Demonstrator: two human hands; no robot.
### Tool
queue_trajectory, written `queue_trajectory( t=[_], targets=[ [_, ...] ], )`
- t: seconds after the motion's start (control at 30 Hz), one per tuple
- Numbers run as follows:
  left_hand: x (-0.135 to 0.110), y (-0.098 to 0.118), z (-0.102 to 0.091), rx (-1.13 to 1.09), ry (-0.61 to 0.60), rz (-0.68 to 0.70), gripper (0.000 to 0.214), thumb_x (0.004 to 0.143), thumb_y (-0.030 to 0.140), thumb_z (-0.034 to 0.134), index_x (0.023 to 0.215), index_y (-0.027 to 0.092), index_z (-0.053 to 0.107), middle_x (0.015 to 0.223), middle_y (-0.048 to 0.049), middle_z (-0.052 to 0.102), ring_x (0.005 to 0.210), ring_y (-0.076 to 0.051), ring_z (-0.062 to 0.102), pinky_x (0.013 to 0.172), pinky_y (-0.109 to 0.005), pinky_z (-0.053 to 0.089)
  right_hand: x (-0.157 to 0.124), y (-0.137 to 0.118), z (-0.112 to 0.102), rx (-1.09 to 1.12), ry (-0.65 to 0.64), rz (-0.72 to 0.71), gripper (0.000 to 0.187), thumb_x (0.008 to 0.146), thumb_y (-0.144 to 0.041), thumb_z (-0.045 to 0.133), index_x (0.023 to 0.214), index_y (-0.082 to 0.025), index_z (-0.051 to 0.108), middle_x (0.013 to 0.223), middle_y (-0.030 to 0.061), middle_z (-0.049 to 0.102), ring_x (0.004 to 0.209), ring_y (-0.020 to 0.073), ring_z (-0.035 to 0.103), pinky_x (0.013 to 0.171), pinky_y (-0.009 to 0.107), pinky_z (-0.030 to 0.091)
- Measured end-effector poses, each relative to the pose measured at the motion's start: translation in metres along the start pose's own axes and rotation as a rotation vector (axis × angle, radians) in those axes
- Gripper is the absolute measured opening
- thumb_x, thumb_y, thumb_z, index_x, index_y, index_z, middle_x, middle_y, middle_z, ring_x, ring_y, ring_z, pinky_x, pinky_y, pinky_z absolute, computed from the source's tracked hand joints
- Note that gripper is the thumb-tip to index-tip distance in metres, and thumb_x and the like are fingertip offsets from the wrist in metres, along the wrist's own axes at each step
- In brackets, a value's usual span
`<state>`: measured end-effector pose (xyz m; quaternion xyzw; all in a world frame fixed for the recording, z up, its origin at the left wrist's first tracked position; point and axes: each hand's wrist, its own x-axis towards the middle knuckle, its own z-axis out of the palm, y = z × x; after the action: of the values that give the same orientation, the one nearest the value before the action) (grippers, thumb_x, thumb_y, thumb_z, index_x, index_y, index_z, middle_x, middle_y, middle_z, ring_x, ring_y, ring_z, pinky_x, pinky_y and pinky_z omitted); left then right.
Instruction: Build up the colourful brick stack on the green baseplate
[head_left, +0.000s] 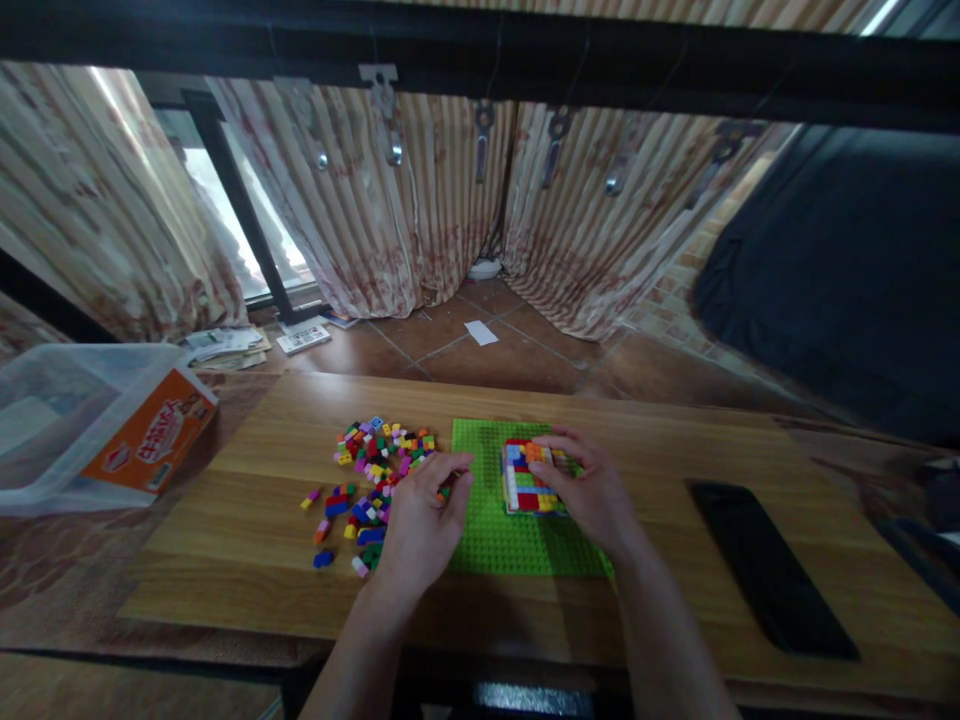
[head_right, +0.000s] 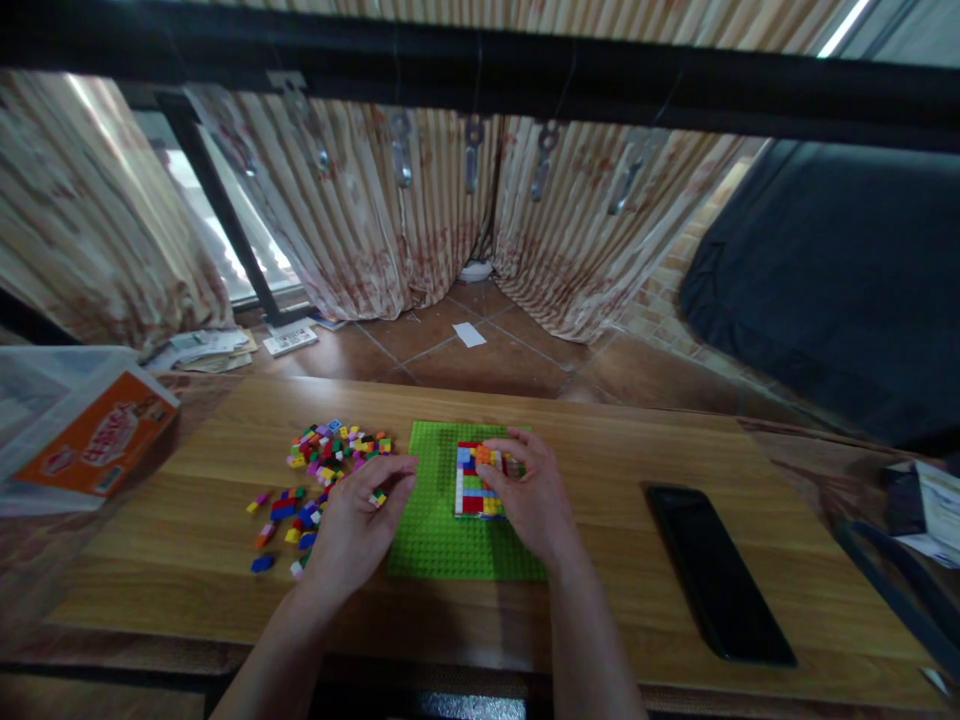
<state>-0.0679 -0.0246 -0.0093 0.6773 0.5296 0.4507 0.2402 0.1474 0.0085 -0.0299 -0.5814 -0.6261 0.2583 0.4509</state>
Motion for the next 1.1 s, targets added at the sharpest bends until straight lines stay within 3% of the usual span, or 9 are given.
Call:
queue_trajectory(
  t=[0.23,0.4,0.6,0.8,1.1],
  targets=[
    [0.0,-0.002,0.0,0.008,-0.014,0.018,0.014,0.09,0.015,0.055,0.092,0.02,0.068,0.088,-0.0032,0.071,0.081,-0.015,0.067,0.076,-0.026,0.051,-0.002,-0.01,-0.003,-0.199,-0.024,-0.132,0.02,0.083,-0.033,0.062,0.097,-0.027,0.075,0.124,0.0099,0.061,0.12,0.0312,0.054,0.104,0.054,0.041],
    [0.0,-0.003,-0.001,0.006,-0.021,0.003,0.014,0.09,0.015,0.055,0.091,0.019,0.068,0.087,-0.0032,0.071,0.081,-0.015,0.067,0.075,-0.026,0.051,-0.002,-0.012,-0.001,-0.286,-0.007,-0.14,0.027,0.082,-0.032,0.061,0.104,-0.024,0.075,0.126,0.0129,0.061,0.12,0.033,0.055,0.105,0.055,0.041],
    [0.0,-0.002,-0.001,0.016,-0.029,0.002,0.014,0.09,0.015,0.055,0.091,0.019,0.069,0.087,-0.0035,0.071,0.081,-0.015,0.066,0.075,-0.026,0.05,-0.002,-0.01,-0.002,-0.197,-0.018,-0.071,0.037,0.083,-0.041,0.061,0.112,-0.021,0.072,0.129,0.0137,0.062,0.12,0.0302,0.057,0.104,0.052,0.043],
    [0.001,-0.003,-0.002,0.01,-0.017,-0.003,0.015,0.09,0.014,0.055,0.09,0.019,0.069,0.086,-0.0033,0.071,0.079,-0.015,0.067,0.073,-0.026,0.051,0.003,-0.01,0.009,-0.04,0.062,0.119,0.042,0.088,-0.049,0.053,0.107,-0.017,0.072,0.109,0.0128,0.071,0.101,0.0264,0.066,0.091,0.045,0.051],
    [0.001,-0.001,-0.005,0.014,-0.001,0.003,0.016,0.089,0.014,0.055,0.092,0.019,0.07,0.087,-0.0036,0.072,0.08,-0.015,0.068,0.073,-0.026,0.051,0.007,-0.011,0.016,-0.013,0.024,0.259,0.044,0.082,-0.05,0.057,0.103,-0.016,0.074,0.099,0.0115,0.075,0.084,0.024,0.069,0.078,0.038,0.053]
  ],
)
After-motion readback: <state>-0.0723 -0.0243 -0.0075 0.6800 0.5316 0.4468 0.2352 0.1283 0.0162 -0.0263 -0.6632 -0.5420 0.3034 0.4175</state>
